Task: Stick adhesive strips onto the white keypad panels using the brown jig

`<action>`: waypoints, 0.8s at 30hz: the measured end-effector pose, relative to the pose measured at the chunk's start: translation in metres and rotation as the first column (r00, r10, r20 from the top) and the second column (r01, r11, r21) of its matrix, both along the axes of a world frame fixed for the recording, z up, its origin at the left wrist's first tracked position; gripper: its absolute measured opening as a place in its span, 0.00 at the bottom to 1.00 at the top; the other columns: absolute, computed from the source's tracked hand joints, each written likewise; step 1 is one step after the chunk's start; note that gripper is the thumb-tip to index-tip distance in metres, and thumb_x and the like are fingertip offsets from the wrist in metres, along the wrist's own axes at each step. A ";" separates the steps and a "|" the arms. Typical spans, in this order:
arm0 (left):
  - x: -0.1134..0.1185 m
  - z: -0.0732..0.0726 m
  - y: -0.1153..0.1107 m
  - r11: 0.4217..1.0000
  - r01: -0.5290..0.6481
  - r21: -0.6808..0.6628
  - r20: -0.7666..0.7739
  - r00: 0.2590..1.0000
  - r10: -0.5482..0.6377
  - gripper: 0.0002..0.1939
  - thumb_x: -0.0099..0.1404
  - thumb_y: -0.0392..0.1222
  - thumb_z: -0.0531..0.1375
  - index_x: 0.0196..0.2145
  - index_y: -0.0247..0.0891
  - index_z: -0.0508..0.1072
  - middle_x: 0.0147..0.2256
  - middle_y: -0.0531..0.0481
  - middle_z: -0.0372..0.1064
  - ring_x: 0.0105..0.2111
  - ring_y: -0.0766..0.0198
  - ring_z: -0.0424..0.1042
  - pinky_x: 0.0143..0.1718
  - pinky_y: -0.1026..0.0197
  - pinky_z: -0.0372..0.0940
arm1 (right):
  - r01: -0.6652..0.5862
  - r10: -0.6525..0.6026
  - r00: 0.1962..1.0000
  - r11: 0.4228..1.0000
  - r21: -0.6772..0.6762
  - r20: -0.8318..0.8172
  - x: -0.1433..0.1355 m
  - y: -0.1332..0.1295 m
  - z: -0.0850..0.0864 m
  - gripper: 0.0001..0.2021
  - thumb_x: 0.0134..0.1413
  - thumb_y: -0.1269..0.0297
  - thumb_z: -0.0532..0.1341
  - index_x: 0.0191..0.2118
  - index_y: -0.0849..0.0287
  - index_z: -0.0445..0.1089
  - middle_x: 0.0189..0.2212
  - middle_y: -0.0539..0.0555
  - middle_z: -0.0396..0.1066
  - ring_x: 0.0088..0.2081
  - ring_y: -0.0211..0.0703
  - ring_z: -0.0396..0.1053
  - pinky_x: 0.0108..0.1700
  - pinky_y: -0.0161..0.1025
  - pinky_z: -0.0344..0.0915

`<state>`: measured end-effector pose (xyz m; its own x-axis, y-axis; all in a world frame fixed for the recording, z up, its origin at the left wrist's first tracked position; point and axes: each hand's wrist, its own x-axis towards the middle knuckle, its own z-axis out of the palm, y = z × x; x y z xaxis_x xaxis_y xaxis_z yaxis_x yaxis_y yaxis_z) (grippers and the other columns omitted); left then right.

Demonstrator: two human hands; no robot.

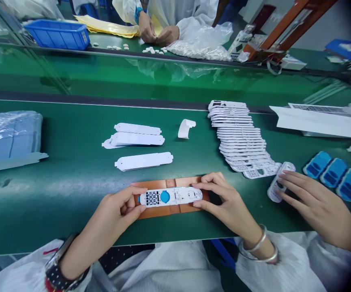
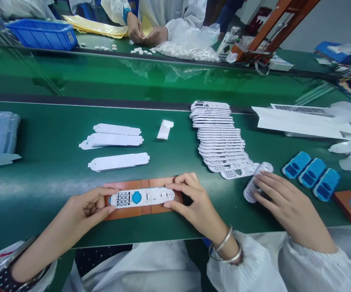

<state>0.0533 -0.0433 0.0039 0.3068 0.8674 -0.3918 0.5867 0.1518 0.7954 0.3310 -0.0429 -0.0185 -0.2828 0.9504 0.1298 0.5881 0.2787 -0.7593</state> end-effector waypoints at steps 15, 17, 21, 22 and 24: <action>0.000 -0.002 0.006 1.000 0.001 0.002 -0.017 1.000 -0.001 0.14 0.58 0.49 0.57 0.39 0.41 0.73 0.19 0.58 0.56 0.18 0.68 0.59 0.20 0.67 0.56 | -0.066 0.090 0.976 0.990 -0.122 0.197 -0.002 0.008 0.024 0.09 0.52 0.68 0.62 0.42 0.56 0.72 0.37 0.55 0.66 0.40 0.45 0.61 0.36 0.41 0.67; 0.000 -0.003 0.008 1.000 -0.009 0.021 -0.019 1.000 0.009 0.14 0.57 0.49 0.59 0.38 0.41 0.74 0.19 0.58 0.56 0.18 0.68 0.59 0.19 0.68 0.56 | -0.089 0.120 0.948 0.989 -0.116 0.294 -0.006 0.011 0.029 0.07 0.51 0.70 0.64 0.38 0.57 0.73 0.36 0.55 0.67 0.38 0.45 0.61 0.34 0.40 0.66; -0.003 -0.009 0.009 0.990 0.064 0.125 -0.099 0.994 -0.051 0.11 0.59 0.48 0.59 0.37 0.42 0.76 0.21 0.56 0.65 0.19 0.67 0.64 0.18 0.69 0.59 | -0.182 0.173 0.854 0.983 -0.030 0.491 -0.014 0.019 0.035 0.04 0.46 0.74 0.65 0.31 0.58 0.73 0.30 0.53 0.68 0.33 0.45 0.60 0.31 0.42 0.62; -0.004 -0.011 0.008 0.984 0.097 0.148 -0.117 0.990 -0.079 0.10 0.60 0.47 0.59 0.38 0.43 0.75 0.24 0.55 0.69 0.21 0.67 0.67 0.19 0.69 0.62 | -0.205 0.177 0.837 0.979 -0.005 0.518 -0.014 0.021 0.036 0.04 0.46 0.74 0.66 0.30 0.59 0.73 0.29 0.53 0.68 0.32 0.45 0.60 0.30 0.42 0.60; -0.007 -0.013 0.007 0.958 0.172 0.231 -0.140 0.980 -0.142 0.10 0.63 0.47 0.57 0.40 0.44 0.75 0.31 0.53 0.75 0.26 0.65 0.73 0.23 0.70 0.66 | -0.231 0.178 0.819 0.972 0.030 0.545 -0.015 0.022 0.036 0.04 0.46 0.74 0.65 0.29 0.59 0.72 0.28 0.52 0.69 0.30 0.44 0.59 0.28 0.41 0.58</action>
